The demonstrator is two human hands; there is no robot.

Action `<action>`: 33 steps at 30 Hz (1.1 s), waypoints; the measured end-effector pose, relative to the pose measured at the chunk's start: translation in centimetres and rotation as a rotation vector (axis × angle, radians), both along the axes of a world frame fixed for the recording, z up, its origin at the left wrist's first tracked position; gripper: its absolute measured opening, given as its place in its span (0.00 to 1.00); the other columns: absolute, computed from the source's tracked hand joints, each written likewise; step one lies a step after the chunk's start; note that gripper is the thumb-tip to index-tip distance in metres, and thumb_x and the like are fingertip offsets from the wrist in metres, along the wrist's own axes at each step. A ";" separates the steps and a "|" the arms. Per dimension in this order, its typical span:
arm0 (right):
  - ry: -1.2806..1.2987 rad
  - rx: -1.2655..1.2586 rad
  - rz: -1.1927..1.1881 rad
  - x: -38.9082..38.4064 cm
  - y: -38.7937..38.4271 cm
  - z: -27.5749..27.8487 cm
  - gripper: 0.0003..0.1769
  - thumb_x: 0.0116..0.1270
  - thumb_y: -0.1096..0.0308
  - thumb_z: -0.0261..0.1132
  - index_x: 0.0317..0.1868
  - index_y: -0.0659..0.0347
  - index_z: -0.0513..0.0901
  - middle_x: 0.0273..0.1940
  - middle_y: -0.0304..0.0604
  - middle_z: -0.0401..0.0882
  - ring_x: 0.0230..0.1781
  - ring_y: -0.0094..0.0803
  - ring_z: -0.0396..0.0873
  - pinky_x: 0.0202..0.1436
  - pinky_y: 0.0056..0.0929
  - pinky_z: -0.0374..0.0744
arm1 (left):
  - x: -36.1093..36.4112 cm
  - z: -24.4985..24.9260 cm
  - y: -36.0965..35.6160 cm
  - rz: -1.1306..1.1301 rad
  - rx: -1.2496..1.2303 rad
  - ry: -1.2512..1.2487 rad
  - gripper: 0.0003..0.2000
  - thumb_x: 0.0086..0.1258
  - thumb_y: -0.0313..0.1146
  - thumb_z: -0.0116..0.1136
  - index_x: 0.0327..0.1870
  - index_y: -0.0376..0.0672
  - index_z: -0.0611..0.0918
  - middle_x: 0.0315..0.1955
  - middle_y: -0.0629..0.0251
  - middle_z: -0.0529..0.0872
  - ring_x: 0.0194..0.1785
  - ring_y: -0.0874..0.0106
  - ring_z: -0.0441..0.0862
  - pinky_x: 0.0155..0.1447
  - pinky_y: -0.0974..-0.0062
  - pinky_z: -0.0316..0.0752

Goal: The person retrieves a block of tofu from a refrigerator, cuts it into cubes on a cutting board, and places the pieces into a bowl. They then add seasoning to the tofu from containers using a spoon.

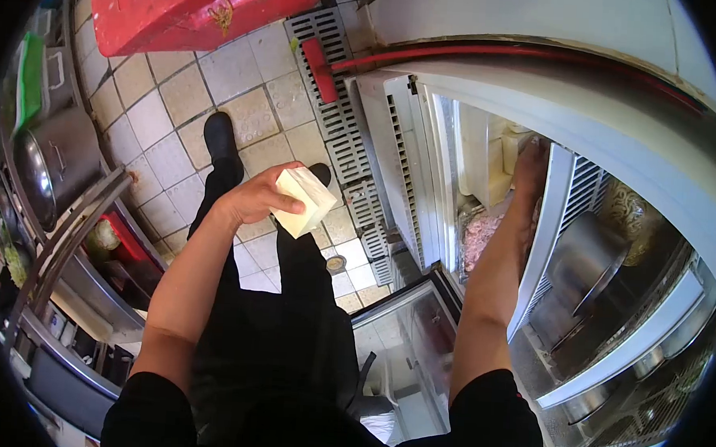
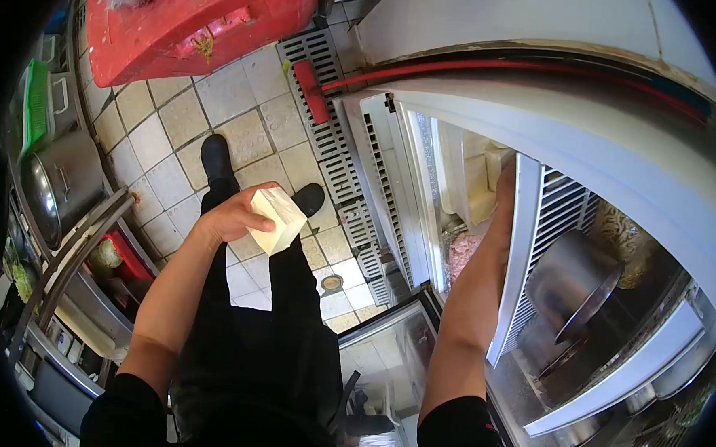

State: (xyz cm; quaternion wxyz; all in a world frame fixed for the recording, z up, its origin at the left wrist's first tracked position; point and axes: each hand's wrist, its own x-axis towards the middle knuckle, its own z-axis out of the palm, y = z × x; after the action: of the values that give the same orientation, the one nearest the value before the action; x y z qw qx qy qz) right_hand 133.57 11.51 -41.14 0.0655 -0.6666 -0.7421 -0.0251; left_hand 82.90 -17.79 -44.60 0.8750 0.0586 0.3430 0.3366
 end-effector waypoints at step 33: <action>1.875 -0.317 -0.735 -10.4 -19.2 8.8 0.32 0.88 0.55 0.61 0.83 0.63 0.69 0.78 0.50 0.77 0.78 0.42 0.76 0.83 0.51 0.74 | 9.8 3.3 9.6 0.205 0.168 -0.077 0.30 0.67 0.30 0.83 0.67 0.42 0.77 0.59 0.63 0.88 0.64 0.70 0.86 0.71 0.64 0.81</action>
State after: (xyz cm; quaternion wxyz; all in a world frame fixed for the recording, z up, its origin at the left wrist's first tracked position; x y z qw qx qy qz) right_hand 123.13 -7.66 -32.34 0.5195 -0.6054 -0.1362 0.5874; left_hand 92.68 -8.23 -41.31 0.8406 0.0834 0.2838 0.4537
